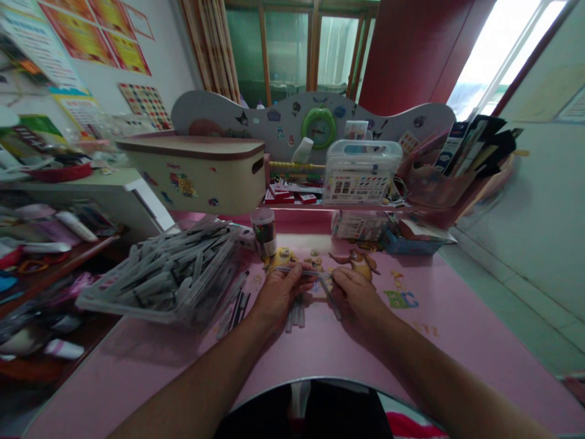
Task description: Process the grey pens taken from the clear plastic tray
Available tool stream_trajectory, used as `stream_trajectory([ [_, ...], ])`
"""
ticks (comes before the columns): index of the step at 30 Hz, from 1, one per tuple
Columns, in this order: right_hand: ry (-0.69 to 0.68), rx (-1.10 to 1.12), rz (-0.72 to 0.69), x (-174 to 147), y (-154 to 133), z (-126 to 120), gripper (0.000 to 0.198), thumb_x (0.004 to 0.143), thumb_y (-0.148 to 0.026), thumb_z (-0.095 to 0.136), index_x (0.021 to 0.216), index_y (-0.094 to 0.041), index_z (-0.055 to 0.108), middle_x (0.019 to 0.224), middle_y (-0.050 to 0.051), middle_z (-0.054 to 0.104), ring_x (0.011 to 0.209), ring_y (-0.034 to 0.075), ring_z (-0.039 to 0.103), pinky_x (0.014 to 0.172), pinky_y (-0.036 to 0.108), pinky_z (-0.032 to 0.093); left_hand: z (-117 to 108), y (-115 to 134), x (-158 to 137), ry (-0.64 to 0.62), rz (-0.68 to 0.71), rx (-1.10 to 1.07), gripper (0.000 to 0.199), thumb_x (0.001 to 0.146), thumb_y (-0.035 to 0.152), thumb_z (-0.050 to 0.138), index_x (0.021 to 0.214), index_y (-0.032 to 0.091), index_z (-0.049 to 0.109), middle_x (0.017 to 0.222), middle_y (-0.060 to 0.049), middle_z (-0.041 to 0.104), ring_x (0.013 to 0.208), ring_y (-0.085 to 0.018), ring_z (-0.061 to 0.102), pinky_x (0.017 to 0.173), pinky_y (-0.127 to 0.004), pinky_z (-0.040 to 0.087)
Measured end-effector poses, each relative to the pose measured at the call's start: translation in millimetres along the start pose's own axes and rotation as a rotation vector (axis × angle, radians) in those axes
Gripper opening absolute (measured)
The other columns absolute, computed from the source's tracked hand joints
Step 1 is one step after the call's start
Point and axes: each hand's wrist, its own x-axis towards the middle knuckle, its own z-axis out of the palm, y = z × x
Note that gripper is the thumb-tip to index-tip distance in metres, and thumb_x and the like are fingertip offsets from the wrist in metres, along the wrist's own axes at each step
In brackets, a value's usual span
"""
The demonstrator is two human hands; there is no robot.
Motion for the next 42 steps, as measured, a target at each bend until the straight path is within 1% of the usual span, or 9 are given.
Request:
stream_trajectory([
  [4,0.077,0.122,0.068,-6,-5,7,0.028,0.073,-0.037,0.074,0.088,-0.026,0.054,0.057,-0.01,0.047,0.04,0.008,0.035,0.035,0.018,0.027,1,2,0,0.015,0.005,-0.015,0.021,0.08,0.03,0.08,0.084,0.011,0.075,0.082,-0.009,0.077,0.073,-0.015,0.074,0.063,-0.018,0.059],
  [8,0.155,0.014,0.036,-5,-3,5,0.034,0.082,-0.052,0.066,0.071,-0.022,0.052,0.051,-0.007,0.044,0.039,0.007,0.034,0.034,0.019,0.023,1,1,-1,0.002,0.011,0.004,0.026,0.076,0.033,0.083,0.084,0.01,0.076,0.081,-0.009,0.077,0.072,-0.015,0.074,0.064,-0.019,0.059],
  [16,0.036,0.092,0.086,0,1,0,0.026,0.078,-0.043,0.071,0.087,-0.026,0.054,0.049,-0.011,0.044,0.036,0.008,0.033,0.036,0.018,0.027,-2,4,-1,-0.007,0.029,0.011,0.031,0.072,0.038,0.086,0.084,0.011,0.076,0.083,-0.008,0.077,0.073,-0.014,0.072,0.065,-0.019,0.059],
  [21,0.069,-0.016,0.055,1,5,-2,0.04,0.084,-0.052,0.065,0.063,-0.022,0.049,0.046,-0.004,0.048,0.036,0.008,0.039,0.032,0.02,0.026,-4,5,0,-0.015,0.045,0.057,0.033,0.074,0.039,0.084,0.086,0.009,0.076,0.085,-0.011,0.077,0.075,-0.015,0.072,0.066,-0.02,0.059],
  [26,0.006,0.115,0.126,-7,-3,5,0.029,0.075,-0.042,0.076,0.085,-0.025,0.056,0.052,-0.01,0.049,0.035,0.006,0.031,0.034,0.017,0.028,-5,5,1,-0.003,0.046,0.056,0.031,0.073,0.04,0.085,0.083,0.011,0.076,0.08,-0.009,0.076,0.072,-0.014,0.071,0.065,-0.019,0.058],
  [31,0.093,0.006,0.063,-7,-3,5,0.043,0.082,-0.057,0.067,0.064,-0.021,0.053,0.051,-0.004,0.048,0.04,0.008,0.04,0.035,0.019,0.03,-2,4,-1,-0.02,0.026,0.073,0.034,0.069,0.042,0.087,0.082,0.011,0.077,0.079,-0.008,0.076,0.07,-0.013,0.071,0.064,-0.018,0.059],
  [34,0.041,-0.046,0.028,-6,-3,5,0.041,0.08,-0.051,0.072,0.064,-0.021,0.051,0.05,-0.006,0.043,0.04,0.007,0.037,0.035,0.018,0.027,-1,5,-1,-0.017,0.027,0.065,0.032,0.072,0.039,0.085,0.083,0.01,0.077,0.081,-0.009,0.076,0.071,-0.014,0.071,0.065,-0.018,0.059],
  [38,0.059,0.126,0.036,-8,-7,9,0.031,0.074,-0.035,0.078,0.082,-0.025,0.05,0.057,-0.01,0.048,0.041,0.006,0.038,0.036,0.016,0.028,-2,7,0,0.029,0.028,0.021,0.025,0.077,0.033,0.082,0.082,0.01,0.074,0.081,-0.01,0.076,0.071,-0.014,0.072,0.065,-0.019,0.059],
  [42,0.034,0.271,0.106,-7,-15,7,0.03,0.067,-0.024,0.07,0.079,-0.025,0.042,0.05,-0.013,0.043,0.033,0.004,0.025,0.032,0.015,0.017,-3,9,2,0.065,0.054,-0.036,0.025,0.077,0.033,0.083,0.085,0.011,0.074,0.083,-0.008,0.076,0.073,-0.015,0.073,0.065,-0.02,0.059],
])
